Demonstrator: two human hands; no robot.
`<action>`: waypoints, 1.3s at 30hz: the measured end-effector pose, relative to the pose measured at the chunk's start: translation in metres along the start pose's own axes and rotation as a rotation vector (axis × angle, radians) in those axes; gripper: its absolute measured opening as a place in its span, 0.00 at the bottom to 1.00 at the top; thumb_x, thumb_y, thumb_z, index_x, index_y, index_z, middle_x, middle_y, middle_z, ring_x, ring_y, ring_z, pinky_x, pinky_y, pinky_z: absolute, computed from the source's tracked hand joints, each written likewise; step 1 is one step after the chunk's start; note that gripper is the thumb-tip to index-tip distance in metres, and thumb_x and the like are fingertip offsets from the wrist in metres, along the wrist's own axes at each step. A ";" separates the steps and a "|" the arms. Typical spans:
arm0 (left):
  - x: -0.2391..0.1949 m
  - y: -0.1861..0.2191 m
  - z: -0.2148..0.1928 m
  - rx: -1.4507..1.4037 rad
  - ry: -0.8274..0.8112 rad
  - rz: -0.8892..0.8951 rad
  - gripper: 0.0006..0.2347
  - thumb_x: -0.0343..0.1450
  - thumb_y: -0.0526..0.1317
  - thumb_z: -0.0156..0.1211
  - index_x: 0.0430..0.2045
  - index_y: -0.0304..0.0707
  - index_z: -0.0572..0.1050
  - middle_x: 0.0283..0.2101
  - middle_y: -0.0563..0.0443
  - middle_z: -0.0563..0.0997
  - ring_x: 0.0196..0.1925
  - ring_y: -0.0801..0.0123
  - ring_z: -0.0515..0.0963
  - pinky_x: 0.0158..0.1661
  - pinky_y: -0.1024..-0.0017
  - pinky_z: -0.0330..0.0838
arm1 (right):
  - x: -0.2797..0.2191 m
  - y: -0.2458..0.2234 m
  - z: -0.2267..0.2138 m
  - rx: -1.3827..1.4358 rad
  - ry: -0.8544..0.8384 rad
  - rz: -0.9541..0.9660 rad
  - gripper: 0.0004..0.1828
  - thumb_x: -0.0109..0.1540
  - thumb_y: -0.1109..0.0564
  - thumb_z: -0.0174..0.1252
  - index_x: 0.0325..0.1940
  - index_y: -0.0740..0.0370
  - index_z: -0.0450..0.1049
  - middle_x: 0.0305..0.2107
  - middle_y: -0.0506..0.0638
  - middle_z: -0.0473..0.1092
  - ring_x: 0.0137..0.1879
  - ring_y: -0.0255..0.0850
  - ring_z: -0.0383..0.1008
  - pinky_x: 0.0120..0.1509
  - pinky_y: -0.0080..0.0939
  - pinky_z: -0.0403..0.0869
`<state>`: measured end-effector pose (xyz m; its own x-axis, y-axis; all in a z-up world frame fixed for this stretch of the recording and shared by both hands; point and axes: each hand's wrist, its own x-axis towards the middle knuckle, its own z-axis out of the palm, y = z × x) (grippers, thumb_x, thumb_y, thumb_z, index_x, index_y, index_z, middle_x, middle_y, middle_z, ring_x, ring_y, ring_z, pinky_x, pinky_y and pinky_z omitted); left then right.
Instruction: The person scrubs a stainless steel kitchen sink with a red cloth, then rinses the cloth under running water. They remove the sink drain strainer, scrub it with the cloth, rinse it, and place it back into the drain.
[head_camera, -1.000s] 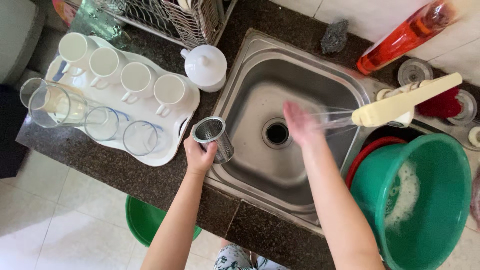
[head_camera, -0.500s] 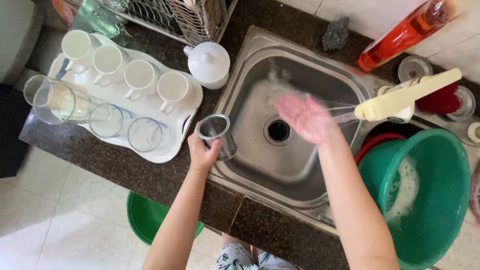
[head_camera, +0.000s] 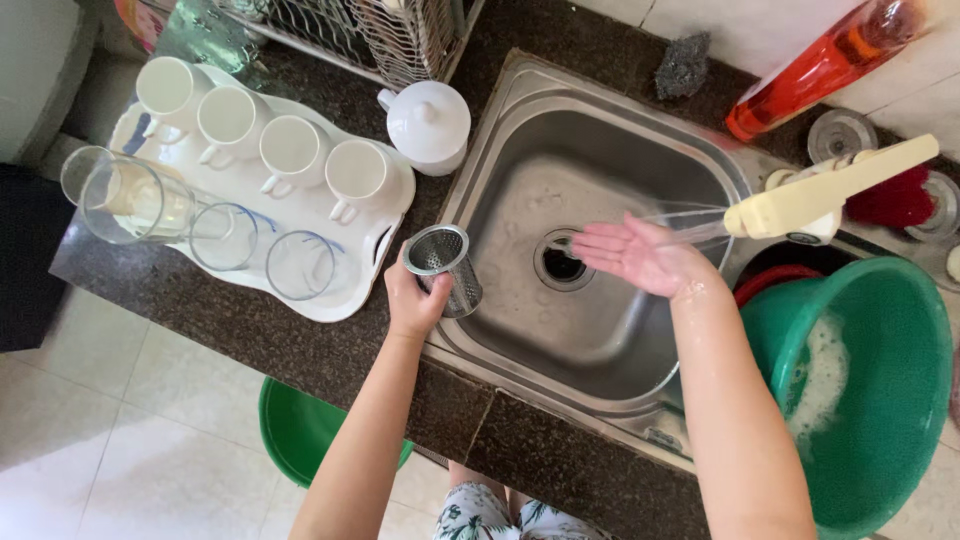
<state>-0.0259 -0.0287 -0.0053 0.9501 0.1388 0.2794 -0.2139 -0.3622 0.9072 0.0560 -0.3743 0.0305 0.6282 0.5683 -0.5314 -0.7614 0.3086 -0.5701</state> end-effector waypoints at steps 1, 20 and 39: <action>-0.002 0.000 0.000 -0.006 -0.002 0.007 0.21 0.68 0.50 0.64 0.46 0.30 0.75 0.40 0.43 0.83 0.43 0.59 0.85 0.47 0.67 0.76 | -0.003 0.001 0.000 -0.034 0.029 0.020 0.34 0.72 0.45 0.35 0.69 0.79 0.58 0.65 0.73 0.63 0.72 0.60 0.64 0.75 0.55 0.65; -0.001 -0.001 0.000 0.032 -0.039 -0.017 0.20 0.68 0.49 0.65 0.45 0.29 0.75 0.41 0.43 0.84 0.43 0.59 0.84 0.47 0.66 0.76 | -0.010 0.072 -0.064 -0.450 0.211 0.035 0.20 0.68 0.47 0.55 0.30 0.62 0.79 0.25 0.54 0.78 0.25 0.40 0.76 0.27 0.38 0.74; -0.006 -0.015 -0.003 -0.097 -0.177 -0.151 0.27 0.64 0.54 0.67 0.47 0.27 0.75 0.38 0.49 0.85 0.40 0.73 0.83 0.43 0.73 0.77 | 0.177 0.016 -0.085 -1.524 0.580 0.524 0.27 0.69 0.40 0.49 0.28 0.63 0.76 0.24 0.55 0.77 0.23 0.39 0.77 0.27 0.41 0.74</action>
<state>-0.0295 -0.0211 -0.0194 0.9961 0.0182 0.0865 -0.0789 -0.2583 0.9628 0.1685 -0.3335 -0.1258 0.6137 -0.0724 -0.7862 -0.2765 -0.9524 -0.1281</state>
